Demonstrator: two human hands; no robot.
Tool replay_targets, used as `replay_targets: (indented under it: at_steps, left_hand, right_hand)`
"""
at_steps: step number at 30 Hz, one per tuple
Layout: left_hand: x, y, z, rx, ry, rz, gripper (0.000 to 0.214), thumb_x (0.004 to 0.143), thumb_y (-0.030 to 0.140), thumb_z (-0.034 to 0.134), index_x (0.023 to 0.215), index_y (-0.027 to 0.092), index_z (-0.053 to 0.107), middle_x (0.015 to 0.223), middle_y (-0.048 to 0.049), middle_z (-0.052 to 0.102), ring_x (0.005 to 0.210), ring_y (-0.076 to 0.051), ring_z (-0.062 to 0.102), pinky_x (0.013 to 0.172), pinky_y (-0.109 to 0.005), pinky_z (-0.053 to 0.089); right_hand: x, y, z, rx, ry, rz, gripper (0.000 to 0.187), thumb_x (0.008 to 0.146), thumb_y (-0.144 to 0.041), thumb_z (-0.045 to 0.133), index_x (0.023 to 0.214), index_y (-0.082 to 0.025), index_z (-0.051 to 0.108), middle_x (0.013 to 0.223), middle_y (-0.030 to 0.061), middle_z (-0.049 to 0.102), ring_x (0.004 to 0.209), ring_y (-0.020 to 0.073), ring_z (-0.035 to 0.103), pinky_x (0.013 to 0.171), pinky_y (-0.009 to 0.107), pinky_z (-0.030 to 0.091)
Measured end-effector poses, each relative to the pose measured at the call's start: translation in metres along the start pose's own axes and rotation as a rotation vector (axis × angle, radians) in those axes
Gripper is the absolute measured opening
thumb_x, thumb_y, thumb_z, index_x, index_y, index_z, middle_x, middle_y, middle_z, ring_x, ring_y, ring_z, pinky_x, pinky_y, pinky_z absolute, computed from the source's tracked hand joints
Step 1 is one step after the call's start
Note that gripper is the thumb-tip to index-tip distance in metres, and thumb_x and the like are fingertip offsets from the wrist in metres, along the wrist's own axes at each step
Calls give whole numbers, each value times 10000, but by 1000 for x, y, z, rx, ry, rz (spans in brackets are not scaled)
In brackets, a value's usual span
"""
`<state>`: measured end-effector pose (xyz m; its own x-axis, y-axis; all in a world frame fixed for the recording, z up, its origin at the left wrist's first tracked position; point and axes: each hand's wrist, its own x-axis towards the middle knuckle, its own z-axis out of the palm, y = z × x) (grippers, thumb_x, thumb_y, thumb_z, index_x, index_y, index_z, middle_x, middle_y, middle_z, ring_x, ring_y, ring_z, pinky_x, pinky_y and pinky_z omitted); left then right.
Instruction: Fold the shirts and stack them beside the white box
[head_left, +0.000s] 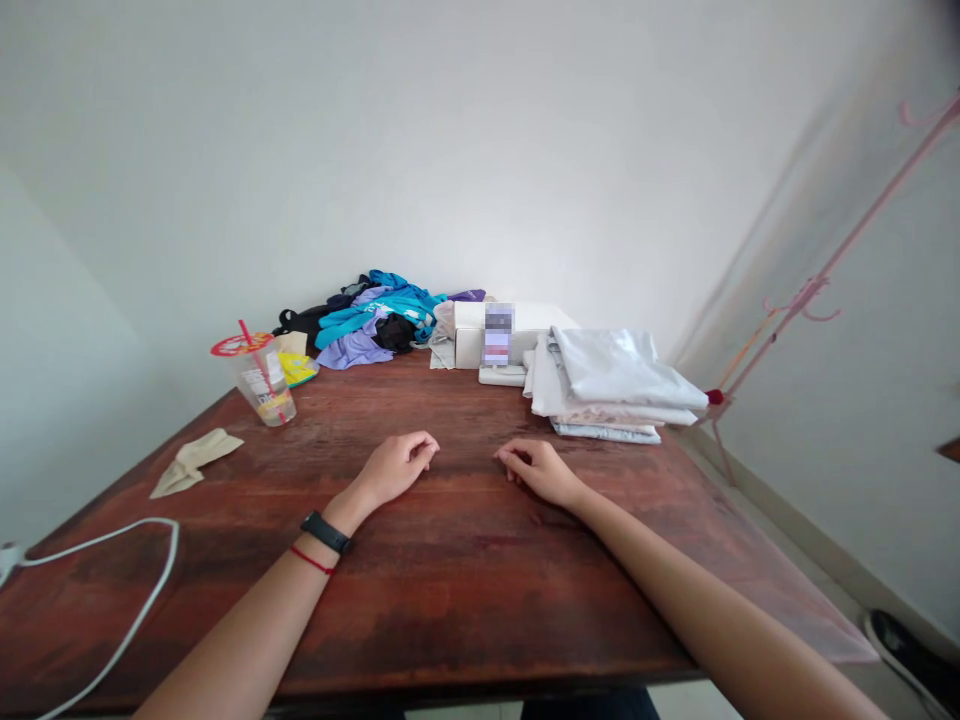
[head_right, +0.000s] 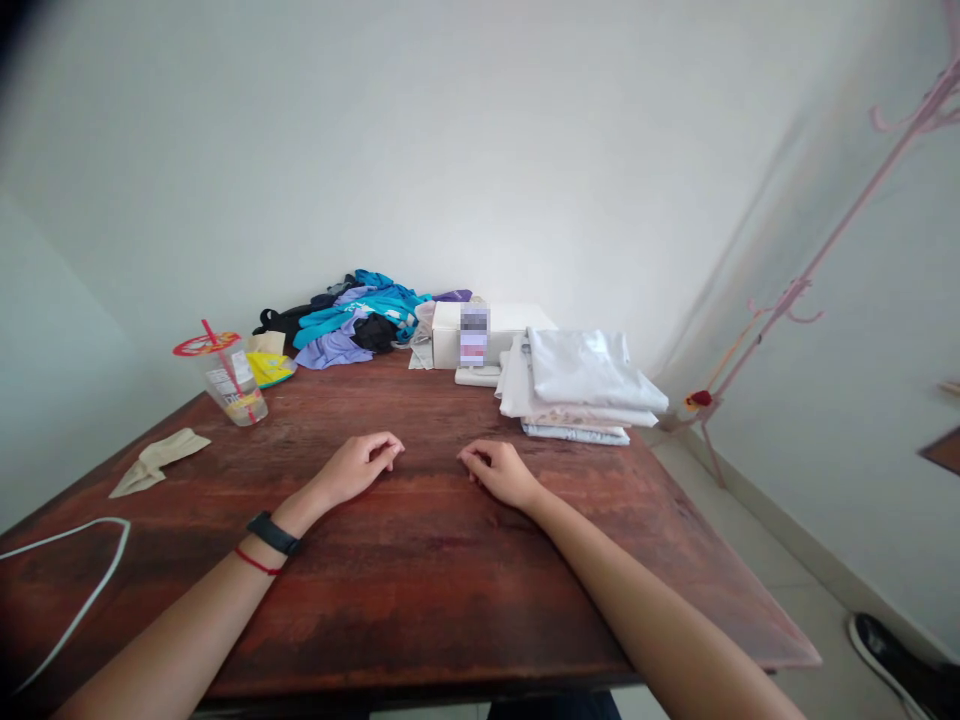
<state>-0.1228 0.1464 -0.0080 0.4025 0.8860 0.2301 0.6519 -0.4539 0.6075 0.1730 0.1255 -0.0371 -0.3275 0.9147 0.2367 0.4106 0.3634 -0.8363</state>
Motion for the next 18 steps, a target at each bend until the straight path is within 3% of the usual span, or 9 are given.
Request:
replay_targets:
  at_steps: [11, 18]
  left_hand:
    - [1, 1, 1, 49, -10, -27, 320, 974, 449, 473, 958, 233, 709, 755, 0, 730, 756, -198, 681, 753, -271, 445]
    - [0, 3, 2, 25, 5, -27, 353, 976, 479, 472, 964, 213, 703, 743, -19, 712, 752, -205, 665, 756, -288, 450]
  right_hand:
    - [6, 3, -9, 380, -15, 89, 351, 859, -495, 668, 887, -149, 721, 642, 20, 680, 563, 127, 610, 554, 234, 492]
    - [11, 10, -23, 865, 159, 314, 155, 833, -314, 694, 800, -163, 695, 604, 20, 669, 504, 100, 581, 484, 188, 456]
